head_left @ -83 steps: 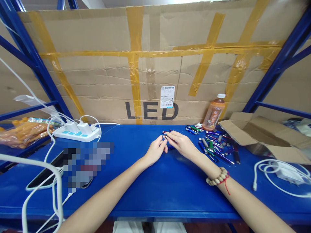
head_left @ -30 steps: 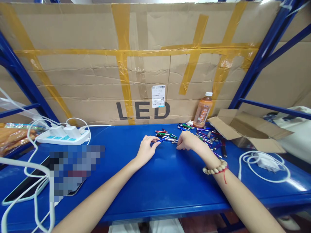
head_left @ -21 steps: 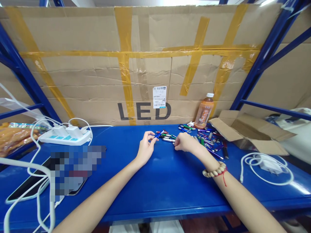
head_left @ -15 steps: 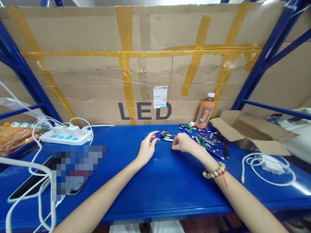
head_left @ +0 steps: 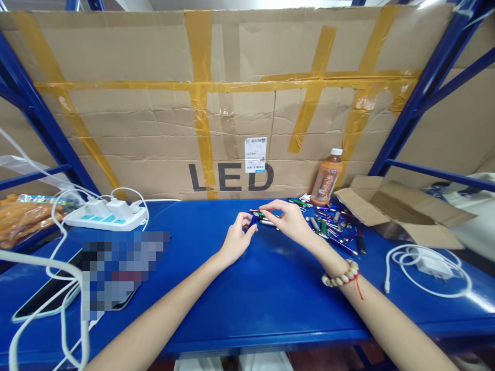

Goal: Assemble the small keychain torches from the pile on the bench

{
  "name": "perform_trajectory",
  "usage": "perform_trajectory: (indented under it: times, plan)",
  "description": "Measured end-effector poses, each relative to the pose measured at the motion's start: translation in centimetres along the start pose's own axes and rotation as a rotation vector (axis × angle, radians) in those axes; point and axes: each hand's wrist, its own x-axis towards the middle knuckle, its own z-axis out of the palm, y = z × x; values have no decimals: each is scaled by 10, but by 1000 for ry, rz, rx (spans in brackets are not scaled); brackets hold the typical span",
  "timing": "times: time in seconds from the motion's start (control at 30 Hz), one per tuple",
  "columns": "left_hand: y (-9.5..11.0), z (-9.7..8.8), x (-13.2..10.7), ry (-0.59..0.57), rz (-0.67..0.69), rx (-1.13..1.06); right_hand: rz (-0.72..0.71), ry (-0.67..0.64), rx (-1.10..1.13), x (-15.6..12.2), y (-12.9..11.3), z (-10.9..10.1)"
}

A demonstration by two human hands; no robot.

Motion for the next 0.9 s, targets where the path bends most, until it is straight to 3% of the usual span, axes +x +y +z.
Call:
perform_trajectory:
  times: [0.47, 0.9]
  plan:
    - [-7, 0, 1, -16, 97, 86, -47, -104, 129, 0, -3, -7]
    - [-10, 1, -1, -25, 109, 165, -58, -159, 101, 0, 3, -10]
